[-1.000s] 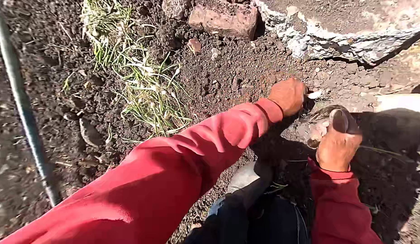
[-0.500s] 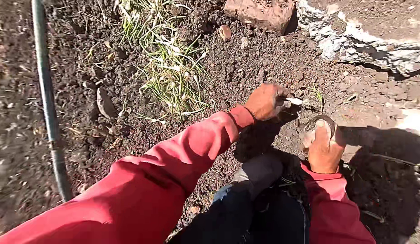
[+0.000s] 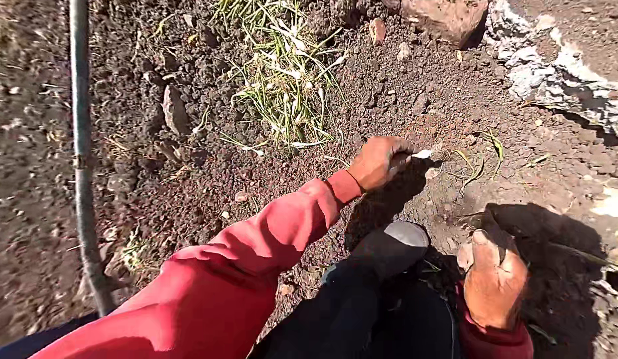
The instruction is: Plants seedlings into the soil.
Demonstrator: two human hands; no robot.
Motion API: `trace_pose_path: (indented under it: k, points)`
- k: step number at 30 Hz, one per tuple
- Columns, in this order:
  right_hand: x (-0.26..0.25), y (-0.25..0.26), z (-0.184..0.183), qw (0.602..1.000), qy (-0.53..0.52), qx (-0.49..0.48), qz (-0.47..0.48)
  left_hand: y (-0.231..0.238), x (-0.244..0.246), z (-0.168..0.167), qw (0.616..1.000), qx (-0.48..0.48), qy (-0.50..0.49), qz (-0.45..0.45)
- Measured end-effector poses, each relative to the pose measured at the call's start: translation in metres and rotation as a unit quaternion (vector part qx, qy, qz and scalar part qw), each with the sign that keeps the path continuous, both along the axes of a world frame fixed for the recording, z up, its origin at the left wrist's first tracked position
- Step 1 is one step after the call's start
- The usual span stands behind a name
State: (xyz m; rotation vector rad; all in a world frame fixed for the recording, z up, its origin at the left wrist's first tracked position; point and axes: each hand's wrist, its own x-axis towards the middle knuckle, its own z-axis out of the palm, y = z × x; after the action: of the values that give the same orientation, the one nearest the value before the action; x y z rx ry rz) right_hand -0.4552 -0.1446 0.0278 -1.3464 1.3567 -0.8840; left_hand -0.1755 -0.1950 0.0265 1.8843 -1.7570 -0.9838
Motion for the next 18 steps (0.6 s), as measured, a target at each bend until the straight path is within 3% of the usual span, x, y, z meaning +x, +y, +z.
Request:
trace_pose_path:
  k: [3, 5, 7, 9, 11, 13, 15, 16, 18]
  points:
    - [-0.004, -0.027, 0.053, 0.99, -0.127, -0.004, 0.058, 0.037, 0.039, -0.016, 0.987, 0.104, 0.07, 0.1]
    - [0.009, -0.06, 0.073, 0.964, -0.241, 0.028, 0.106, 0.06, 0.04, -0.027, 0.982, 0.138, 0.065, 0.114]
    - [0.043, -0.083, 0.068, 0.972, -0.192, 0.004, 0.133, 0.064, 0.031, -0.032, 0.985, 0.134, 0.031, 0.101]
    - [0.079, -0.074, 0.026, 0.99, -0.052, -0.029, 0.13, 0.051, 0.011, -0.027, 0.989, 0.127, -0.034, 0.073]
    - [0.08, -0.046, -0.022, 0.99, 0.053, -0.021, 0.13, 0.029, -0.017, -0.021, 0.982, 0.13, -0.127, 0.041]
    - [0.063, -0.024, -0.035, 0.992, 0.009, -0.016, 0.126, 0.019, -0.047, -0.035, 0.975, 0.102, -0.198, -0.013]
    - [0.041, -0.016, -0.01, 0.988, -0.054, 0.008, 0.142, 0.028, -0.073, -0.061, 0.974, 0.072, -0.203, -0.071]
    - [0.033, -0.015, 0.002, 0.983, -0.084, 0.021, 0.161, 0.035, -0.074, -0.067, 0.977, 0.053, -0.196, -0.067]
    - [0.012, -0.004, 0.024, 0.974, -0.12, 0.041, 0.19, 0.058, -0.059, -0.049, 0.983, 0.033, -0.178, 0.02]
